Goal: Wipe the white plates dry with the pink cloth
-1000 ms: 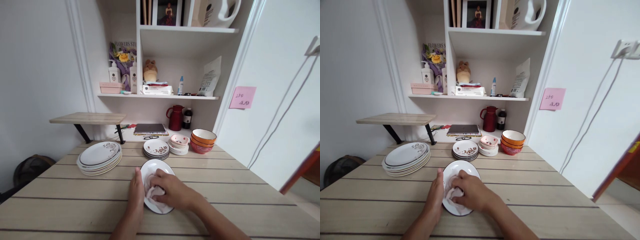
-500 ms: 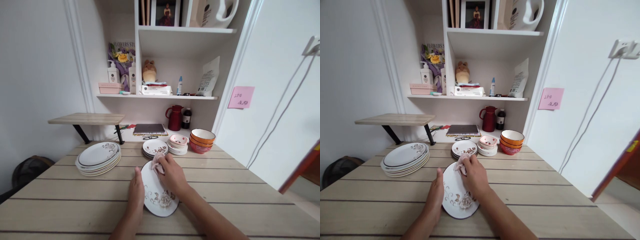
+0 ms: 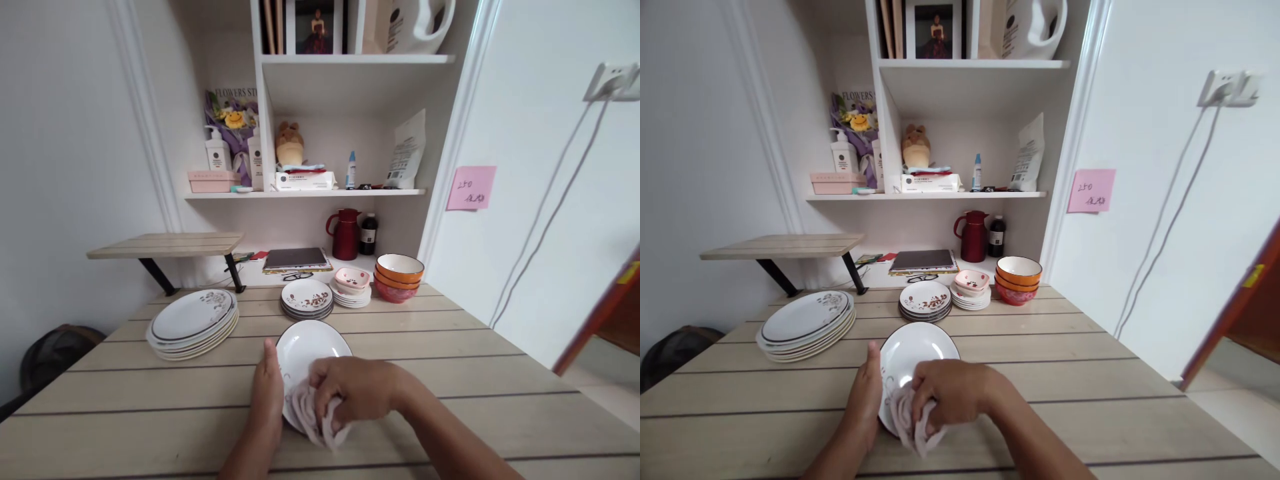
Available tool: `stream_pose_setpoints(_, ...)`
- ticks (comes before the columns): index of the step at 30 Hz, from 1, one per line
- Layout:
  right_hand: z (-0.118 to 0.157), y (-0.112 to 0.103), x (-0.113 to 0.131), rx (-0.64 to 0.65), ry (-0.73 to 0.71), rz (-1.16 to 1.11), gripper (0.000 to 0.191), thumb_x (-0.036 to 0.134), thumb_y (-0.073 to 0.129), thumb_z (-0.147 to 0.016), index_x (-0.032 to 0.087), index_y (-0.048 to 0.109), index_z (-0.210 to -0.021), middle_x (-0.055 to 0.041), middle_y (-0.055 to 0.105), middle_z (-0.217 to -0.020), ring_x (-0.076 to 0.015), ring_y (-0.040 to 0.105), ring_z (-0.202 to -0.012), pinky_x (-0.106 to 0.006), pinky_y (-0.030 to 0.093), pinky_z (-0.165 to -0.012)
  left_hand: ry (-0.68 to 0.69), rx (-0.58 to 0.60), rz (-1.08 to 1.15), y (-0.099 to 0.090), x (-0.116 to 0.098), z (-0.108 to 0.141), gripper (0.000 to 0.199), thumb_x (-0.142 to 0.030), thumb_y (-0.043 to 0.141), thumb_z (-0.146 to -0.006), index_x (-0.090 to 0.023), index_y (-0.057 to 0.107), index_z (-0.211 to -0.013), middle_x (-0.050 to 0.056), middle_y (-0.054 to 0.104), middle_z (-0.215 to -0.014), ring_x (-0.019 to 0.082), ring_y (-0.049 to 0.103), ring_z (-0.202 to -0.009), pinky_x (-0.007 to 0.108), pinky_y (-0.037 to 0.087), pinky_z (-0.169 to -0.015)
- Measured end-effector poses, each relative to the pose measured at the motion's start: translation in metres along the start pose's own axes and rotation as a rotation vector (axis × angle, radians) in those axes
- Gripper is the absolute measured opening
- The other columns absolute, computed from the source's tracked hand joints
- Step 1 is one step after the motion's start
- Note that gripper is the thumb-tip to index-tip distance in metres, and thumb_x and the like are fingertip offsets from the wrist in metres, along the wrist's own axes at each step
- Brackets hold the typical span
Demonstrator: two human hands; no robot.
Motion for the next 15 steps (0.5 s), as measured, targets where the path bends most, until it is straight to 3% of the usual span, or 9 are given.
stream_pose_setpoints(2,0.009,-0.004,-0.018,0.041,0.124,0.03,0.024,0.022,0.073,-0.069,0.027,0.074,-0.092,-0.0008,0.057,-0.107,-0.0187,0.058,-0.093,-0.026,0.044,-0.077,0.01,0.035,-0.015,0.003,-0.003,0.002,0.067,-0.069,0.041,-0.079,-0.011,0.069,-0.098,0.017,0.074,-0.097,0.03,0.067,-0.1,0.039,0.053,-0.085)
stream_pose_setpoints(4,0.019,-0.016,-0.034,-0.025,0.246,0.081,0.025,0.024,0.072,-0.068,0.028,0.073,-0.093,-0.0011,0.059,-0.104,-0.0198,0.058,-0.089,-0.026,0.043,-0.073,0.026,0.061,-0.041,0.006,-0.006,0.005,0.068,-0.07,0.042,-0.078,-0.01,0.069,-0.096,0.018,0.073,-0.1,0.03,0.067,-0.1,0.04,0.053,-0.084)
stream_pose_setpoints(9,0.031,-0.052,-0.06,-0.4,0.522,0.288,0.021,0.025,0.058,-0.076,0.028,0.07,-0.094,-0.0029,0.058,-0.097,-0.0167,0.057,-0.074,-0.027,0.038,-0.064,0.054,0.085,-0.077,0.011,-0.01,0.007,0.066,-0.069,0.046,-0.076,-0.011,0.068,-0.098,0.017,0.073,-0.102,0.03,0.067,-0.099,0.041,0.052,-0.085)
stream_pose_setpoints(15,0.003,-0.047,-0.045,-0.671,0.531,0.379,0.023,0.024,0.054,-0.083,0.024,0.066,-0.102,-0.0081,0.055,-0.106,-0.0205,0.056,-0.089,-0.029,0.041,-0.073,0.096,0.043,-0.109,0.008,-0.011,0.003,0.064,-0.069,0.049,-0.074,-0.011,0.07,-0.093,0.016,0.075,-0.092,0.031,0.068,-0.095,0.041,0.051,-0.085)
Point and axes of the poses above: each hand's wrist, its own z-axis away from the middle knuckle, its own y-axis out of the palm, x = y × z, the point moved 8 cm from there along -z, towards the middle knuckle
